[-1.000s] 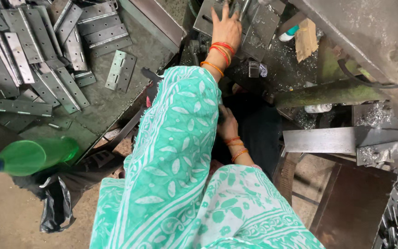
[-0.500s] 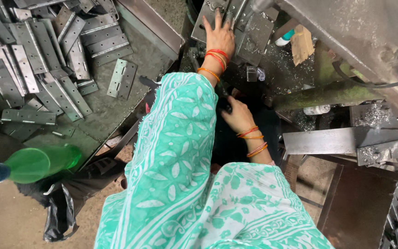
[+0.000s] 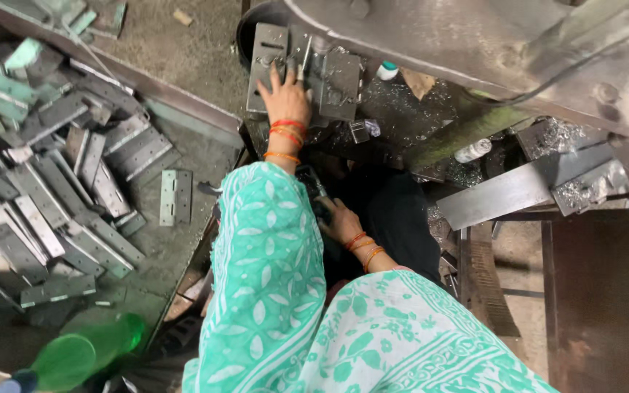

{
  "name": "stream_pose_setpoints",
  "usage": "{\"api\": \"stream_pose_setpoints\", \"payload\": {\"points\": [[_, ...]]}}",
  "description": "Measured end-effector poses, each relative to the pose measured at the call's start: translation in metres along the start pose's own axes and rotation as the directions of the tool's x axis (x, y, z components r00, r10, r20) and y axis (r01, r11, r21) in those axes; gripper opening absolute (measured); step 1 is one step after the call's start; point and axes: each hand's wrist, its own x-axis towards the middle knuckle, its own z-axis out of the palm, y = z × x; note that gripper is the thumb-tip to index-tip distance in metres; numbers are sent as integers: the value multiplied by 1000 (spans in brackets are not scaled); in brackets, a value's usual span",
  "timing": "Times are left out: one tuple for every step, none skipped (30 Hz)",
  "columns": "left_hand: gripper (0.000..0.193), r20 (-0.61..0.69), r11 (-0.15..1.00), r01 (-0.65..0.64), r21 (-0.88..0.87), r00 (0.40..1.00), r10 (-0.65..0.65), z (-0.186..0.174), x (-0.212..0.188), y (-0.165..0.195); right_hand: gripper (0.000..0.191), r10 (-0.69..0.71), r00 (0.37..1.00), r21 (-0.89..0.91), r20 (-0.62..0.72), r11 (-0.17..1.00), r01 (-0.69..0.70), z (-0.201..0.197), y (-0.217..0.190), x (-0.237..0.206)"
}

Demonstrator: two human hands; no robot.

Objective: The person repeatedly picks up metal brackets from a pile, places them into a press machine, operates the lever to process them, and then removes the finished pieces. The task involves continuous one-at-a-time handling of metal parts.

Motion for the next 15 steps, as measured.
{"api": "stream_pose_setpoints", "payload": {"points": [[49, -7, 998, 24, -55, 1000, -25, -8, -4, -4, 56, 28, 1000, -1, 14, 1000, -28, -4, -4, -3], [49, -10, 993, 48, -108, 999, -49, -16, -10, -12, 57, 22, 1000, 19, 8, 1000, -23, -10, -8, -4], [46, -15, 990, 56, -127, 998, -58, -26, -14, -27, 59, 14, 1000, 42, 3, 999, -14, -15, -13, -6], [42, -18, 986, 61, -153, 998, -65, -34, -17, -41, 60, 10, 1000, 60, -4, 998, -10, -23, -15, -6], [47, -23, 971, 47, -233, 998, -54, -43, -23, -62, 59, -21, 1000, 60, -22, 998, 22, -33, -16, -6], [45, -98, 965, -27, -262, 995, 1, -52, -30, -85, 59, -54, 998, 61, -34, 997, 56, -42, -17, -4], [41, -16, 929, 8, -371, 1000, -15, -62, -45, -115, 58, -93, 995, 62, -43, 994, 95, -49, -21, -2], [46, -155, 897, -116, -426, 986, 54, -70, -55, -141, 56, -98, 993, 67, -62, 993, 102, -56, -24, 0], [48, -89, 782, -19, -623, 995, -46, -76, -76, -167, 54, -105, 991, 69, -79, 991, 110, -62, -28, 2], [43, -44, 806, 126, -579, 982, -185, -79, -93, -185, 52, -115, 989, 71, -92, 990, 122, -66, -32, 3], [37, -57, 892, 202, -404, 968, -245, -81, -113, -202, 51, -93, 992, 55, -84, 994, 98, -69, -36, 4], [39, -69, 912, 296, -283, 943, -327, -78, -140, -215, 50, -72, 995, 40, -75, 996, 75, -71, -40, 5], [47, -29, 913, 408, -25, 912, -408, -74, -167, -222, 49, -50, 997, 23, -64, 998, 51, -72, -43, 6], [55, 81, 842, 517, 155, 843, -533, -69, -189, -224, 49, -36, 997, 36, -70, 999, 39, -73, -45, 6], [58, 156, 819, 551, 160, 805, -572, -63, -211, -223, 48, -27, 997, 47, -75, 998, 31, -73, -47, 6]]}}
